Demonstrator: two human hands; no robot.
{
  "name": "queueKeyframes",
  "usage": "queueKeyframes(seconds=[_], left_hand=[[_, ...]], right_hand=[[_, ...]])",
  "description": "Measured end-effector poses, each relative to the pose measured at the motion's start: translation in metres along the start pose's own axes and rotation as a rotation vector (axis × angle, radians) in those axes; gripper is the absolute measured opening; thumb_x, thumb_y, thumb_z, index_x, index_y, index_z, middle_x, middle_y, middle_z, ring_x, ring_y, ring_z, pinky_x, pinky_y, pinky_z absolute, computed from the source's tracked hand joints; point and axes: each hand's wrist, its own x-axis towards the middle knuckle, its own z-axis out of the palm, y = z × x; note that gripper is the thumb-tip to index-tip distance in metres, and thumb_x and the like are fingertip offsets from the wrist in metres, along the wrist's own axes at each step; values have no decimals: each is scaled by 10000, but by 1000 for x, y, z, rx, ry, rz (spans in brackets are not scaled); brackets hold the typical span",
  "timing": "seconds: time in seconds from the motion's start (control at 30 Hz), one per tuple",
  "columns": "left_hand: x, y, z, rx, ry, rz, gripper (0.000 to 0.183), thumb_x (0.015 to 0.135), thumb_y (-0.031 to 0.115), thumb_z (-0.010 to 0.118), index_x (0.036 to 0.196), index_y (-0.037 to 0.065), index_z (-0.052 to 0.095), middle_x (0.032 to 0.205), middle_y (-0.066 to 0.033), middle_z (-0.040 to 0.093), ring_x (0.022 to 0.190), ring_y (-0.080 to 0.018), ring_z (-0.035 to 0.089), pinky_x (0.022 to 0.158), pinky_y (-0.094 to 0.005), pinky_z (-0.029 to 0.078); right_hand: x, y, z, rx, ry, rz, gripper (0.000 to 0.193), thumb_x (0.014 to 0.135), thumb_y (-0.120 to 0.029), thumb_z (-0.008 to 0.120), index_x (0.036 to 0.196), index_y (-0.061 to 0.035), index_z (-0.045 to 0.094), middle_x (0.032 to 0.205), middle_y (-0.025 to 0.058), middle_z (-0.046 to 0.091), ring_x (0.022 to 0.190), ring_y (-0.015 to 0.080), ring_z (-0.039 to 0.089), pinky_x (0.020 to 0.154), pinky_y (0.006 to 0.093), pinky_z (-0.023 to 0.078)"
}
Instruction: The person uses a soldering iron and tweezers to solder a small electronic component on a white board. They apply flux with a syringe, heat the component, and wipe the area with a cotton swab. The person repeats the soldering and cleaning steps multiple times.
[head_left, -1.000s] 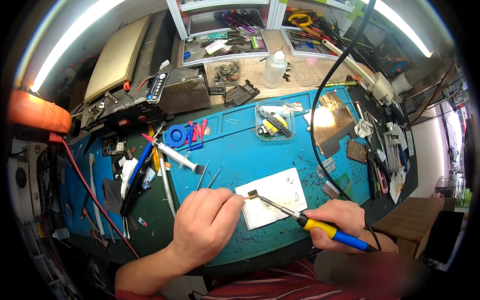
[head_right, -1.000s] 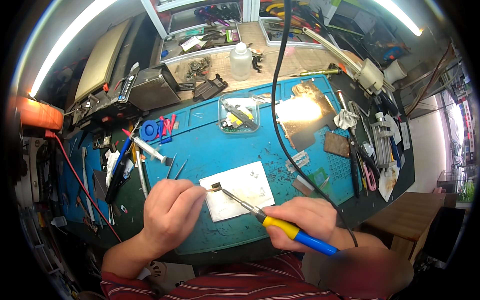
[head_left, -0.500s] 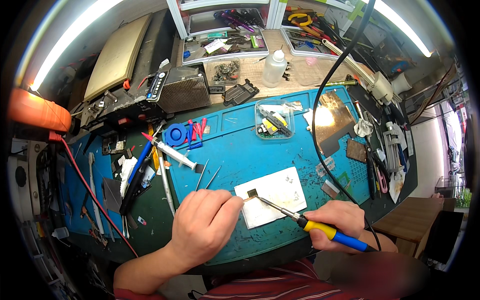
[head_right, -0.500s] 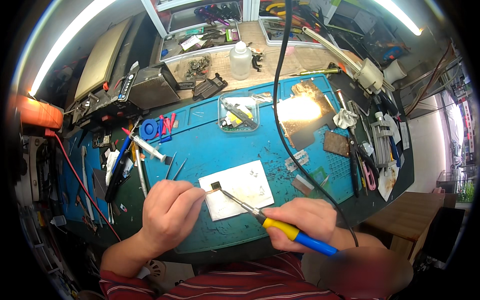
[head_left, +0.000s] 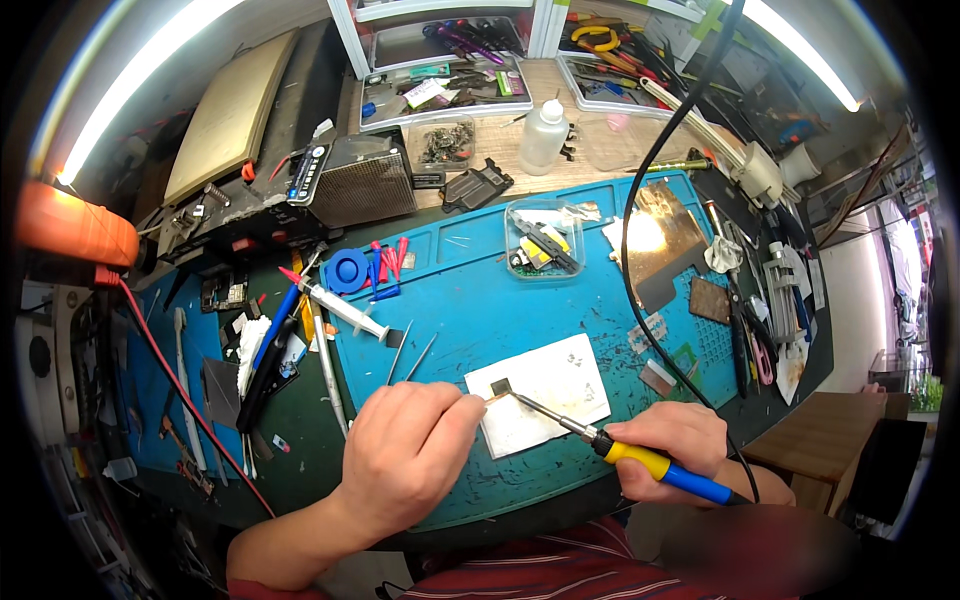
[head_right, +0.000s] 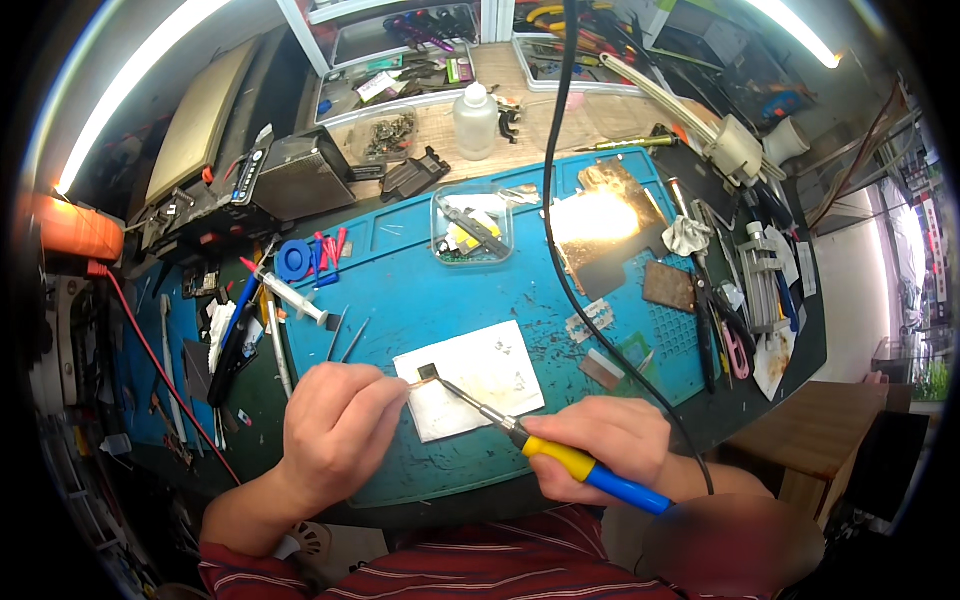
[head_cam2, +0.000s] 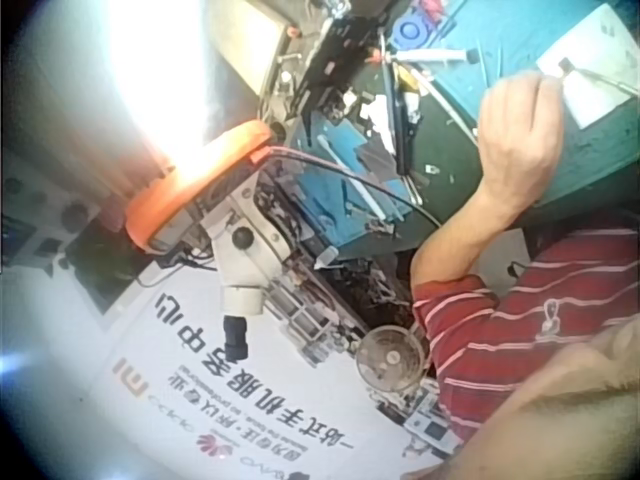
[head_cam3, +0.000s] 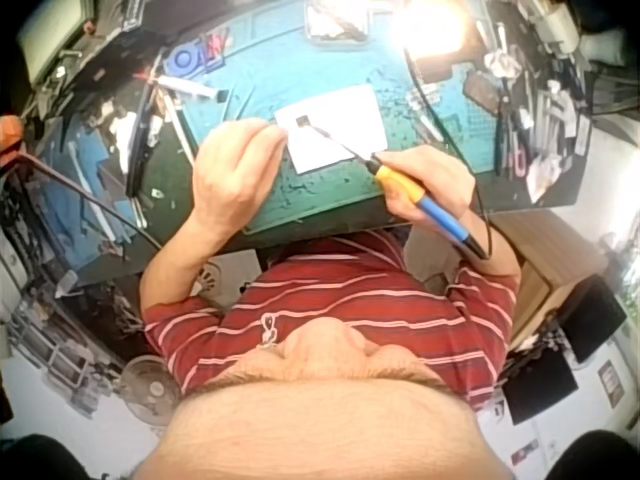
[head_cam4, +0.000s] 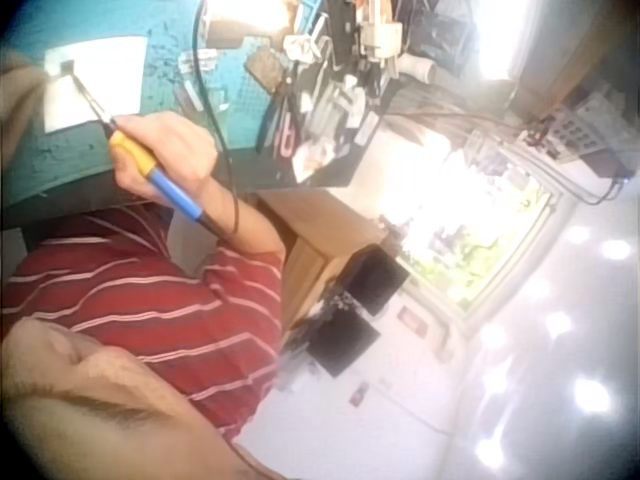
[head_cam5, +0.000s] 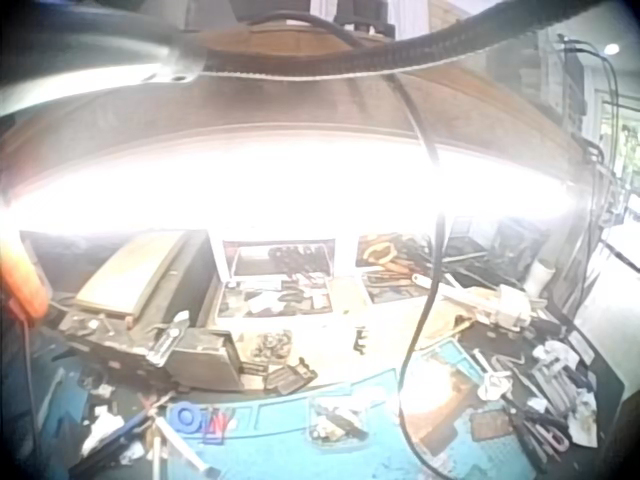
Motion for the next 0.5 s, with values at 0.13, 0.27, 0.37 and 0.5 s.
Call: queueKeyframes(seconds=[0.13, 0.27, 0.37, 0.5], left_hand=[[0, -1, -1, 2, 5, -8, 282, 721, -59, 808, 979, 15, 719, 898, -86, 652, 757, -268, 614, 651, -376, 480], [-3, -2, -5, 18, -13, -12, 274, 734, -42, 793, 988, 20, 712, 901, -79, 645, 752, -257, 609, 646, -372, 473], [-6, -5, -4, 33, -1, -4, 263, 755, -10, 764, 1007, 31, 705, 912, -64, 630, 746, -232, 605, 637, -359, 459], [-6, -2, -7, 24, -9, -28, 273, 737, -41, 792, 992, 18, 711, 902, -81, 642, 749, -259, 606, 644, -371, 470]], right_hand=[[1, -1, 0, 4, -9, -6, 335, 795, -109, 835, 1106, -3, 766, 803, 98, 757, 639, 226, 733, 566, 304, 577], [3, 0, 2, 36, -25, -17, 334, 802, -112, 838, 1109, -1, 764, 818, 105, 763, 653, 227, 741, 573, 304, 585], [5, 0, 3, 56, -30, -23, 332, 806, -112, 836, 1109, 1, 763, 830, 110, 767, 663, 229, 746, 574, 304, 587], [7, 0, 4, 63, -39, -23, 333, 806, -110, 833, 1111, 3, 762, 835, 114, 770, 666, 231, 748, 574, 305, 587]])
